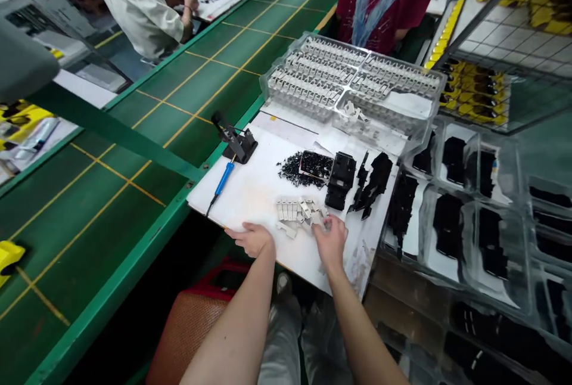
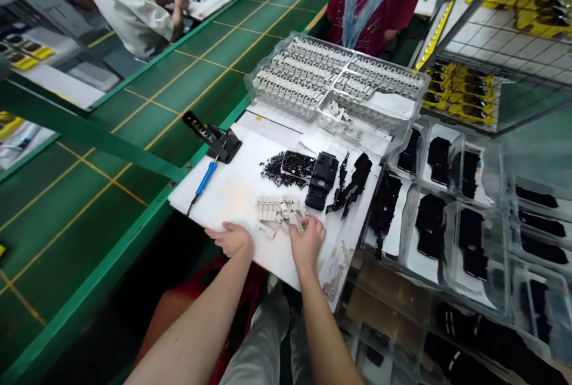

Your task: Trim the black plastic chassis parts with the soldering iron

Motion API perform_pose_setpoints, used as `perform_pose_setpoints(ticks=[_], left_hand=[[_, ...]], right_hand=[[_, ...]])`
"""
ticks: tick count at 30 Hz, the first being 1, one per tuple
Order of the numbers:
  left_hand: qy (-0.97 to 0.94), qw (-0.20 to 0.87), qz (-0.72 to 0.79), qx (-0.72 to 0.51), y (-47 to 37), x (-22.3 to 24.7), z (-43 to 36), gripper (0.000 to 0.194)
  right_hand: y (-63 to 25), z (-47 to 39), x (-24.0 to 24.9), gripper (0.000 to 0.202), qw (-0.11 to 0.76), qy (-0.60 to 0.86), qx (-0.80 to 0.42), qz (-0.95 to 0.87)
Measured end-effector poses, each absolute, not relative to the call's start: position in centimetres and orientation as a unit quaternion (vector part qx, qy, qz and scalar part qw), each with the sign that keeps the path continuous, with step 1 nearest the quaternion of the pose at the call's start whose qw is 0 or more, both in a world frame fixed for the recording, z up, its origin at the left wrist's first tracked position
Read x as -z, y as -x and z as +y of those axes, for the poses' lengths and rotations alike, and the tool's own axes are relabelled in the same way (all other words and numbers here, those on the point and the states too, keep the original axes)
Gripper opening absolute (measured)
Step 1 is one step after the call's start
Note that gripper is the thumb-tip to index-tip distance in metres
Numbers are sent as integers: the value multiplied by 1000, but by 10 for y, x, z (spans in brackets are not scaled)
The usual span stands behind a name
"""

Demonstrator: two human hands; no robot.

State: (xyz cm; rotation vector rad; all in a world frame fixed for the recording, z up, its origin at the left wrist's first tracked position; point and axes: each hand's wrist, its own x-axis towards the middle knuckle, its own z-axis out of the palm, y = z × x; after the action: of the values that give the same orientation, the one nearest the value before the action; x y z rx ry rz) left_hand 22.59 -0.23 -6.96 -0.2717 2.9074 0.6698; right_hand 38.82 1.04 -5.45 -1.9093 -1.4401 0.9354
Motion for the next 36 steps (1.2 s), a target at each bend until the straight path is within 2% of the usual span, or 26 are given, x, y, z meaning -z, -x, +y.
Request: perform_pose_setpoints(ticks=[2,7,11,14,15,18,20,25,30,36], left_hand=[[90,72,971,-210,-226,68,0,45],[82,77,976,-188,-226,64,6,47],[6,79,977,-199,-231,50,-3,55],[-154,104,957,-221,-234,32,-19,74],[-212,123,943,-225,-233,26,-22,75],[-333,210,890,-229,-226,16,-16,62],[-349,263,872,-222,-220,15,-1,57],[-295,356,862,-208,-208,22,35,58],[-266,421,844,-199,-192,22,51,44],[-263,479,813,-201,-178,17,68,34]], right_hand=[[-380,10,52,25,284,729,-338,-523],[-368,10,47,60,293,745,-326,-503],[-364,12,44,63,288,746,-331,-500],[-362,15,44,63,277,753,-340,-489],[-361,15,44,62,273,756,-344,-485],[-355,17,42,60,258,767,-354,-469],[-348,18,40,57,248,778,-360,-451],[-332,23,33,52,245,796,-381,-401],[-324,36,33,59,271,785,-418,-369],[-316,44,36,54,309,787,-409,-345]])
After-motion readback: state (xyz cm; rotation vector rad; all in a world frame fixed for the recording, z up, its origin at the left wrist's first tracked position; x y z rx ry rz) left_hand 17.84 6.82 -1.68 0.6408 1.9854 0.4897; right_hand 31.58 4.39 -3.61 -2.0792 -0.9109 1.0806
